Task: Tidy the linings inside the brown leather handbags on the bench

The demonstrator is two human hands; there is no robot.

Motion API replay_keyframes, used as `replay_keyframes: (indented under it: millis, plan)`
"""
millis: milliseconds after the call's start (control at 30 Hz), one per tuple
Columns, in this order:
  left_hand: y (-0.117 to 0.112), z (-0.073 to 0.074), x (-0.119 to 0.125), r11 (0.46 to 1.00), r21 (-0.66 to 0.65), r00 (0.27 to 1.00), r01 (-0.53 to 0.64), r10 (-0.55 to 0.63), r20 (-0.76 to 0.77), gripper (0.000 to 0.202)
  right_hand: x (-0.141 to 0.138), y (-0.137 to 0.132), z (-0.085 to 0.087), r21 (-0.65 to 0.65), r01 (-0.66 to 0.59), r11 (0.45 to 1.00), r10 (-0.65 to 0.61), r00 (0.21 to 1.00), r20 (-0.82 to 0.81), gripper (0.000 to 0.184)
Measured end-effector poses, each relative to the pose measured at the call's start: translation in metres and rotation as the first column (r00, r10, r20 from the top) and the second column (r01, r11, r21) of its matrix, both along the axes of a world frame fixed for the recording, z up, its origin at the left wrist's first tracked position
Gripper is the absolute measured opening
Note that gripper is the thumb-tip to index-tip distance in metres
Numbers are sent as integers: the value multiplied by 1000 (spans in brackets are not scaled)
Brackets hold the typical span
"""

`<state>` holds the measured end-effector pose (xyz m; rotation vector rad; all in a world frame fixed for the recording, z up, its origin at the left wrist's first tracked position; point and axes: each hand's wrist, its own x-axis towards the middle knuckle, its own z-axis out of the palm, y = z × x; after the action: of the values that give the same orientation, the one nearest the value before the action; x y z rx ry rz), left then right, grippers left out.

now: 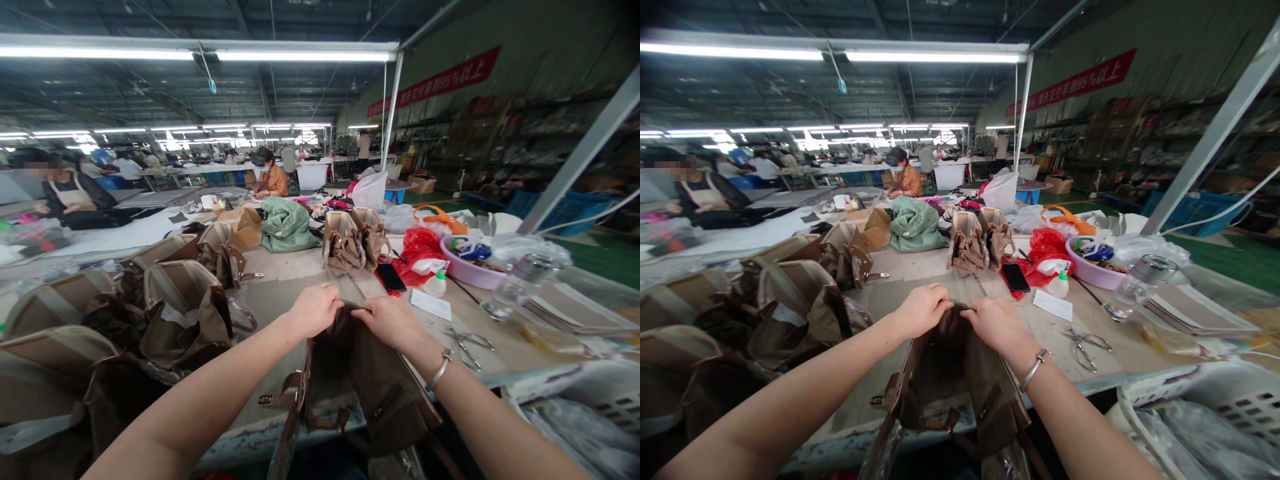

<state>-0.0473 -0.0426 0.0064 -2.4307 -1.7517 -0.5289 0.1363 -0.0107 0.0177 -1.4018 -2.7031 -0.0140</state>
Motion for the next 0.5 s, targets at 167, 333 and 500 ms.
replay_keyframes:
  millis: [167,333,500]
  plan:
    - [0,-1,2,999,-9,999,-50,50,-20,20,1,-1,0,-56,-53,997,45,989,-141,38]
    - [1,-2,5,996,-30,997,-82,82,-10,20,-5,1,0,-40,-104,994,94,976,-196,33]
    - [2,-2,4,995,-40,995,-89,91,32,17,-13,9,2,0,-94,996,93,992,-85,33]
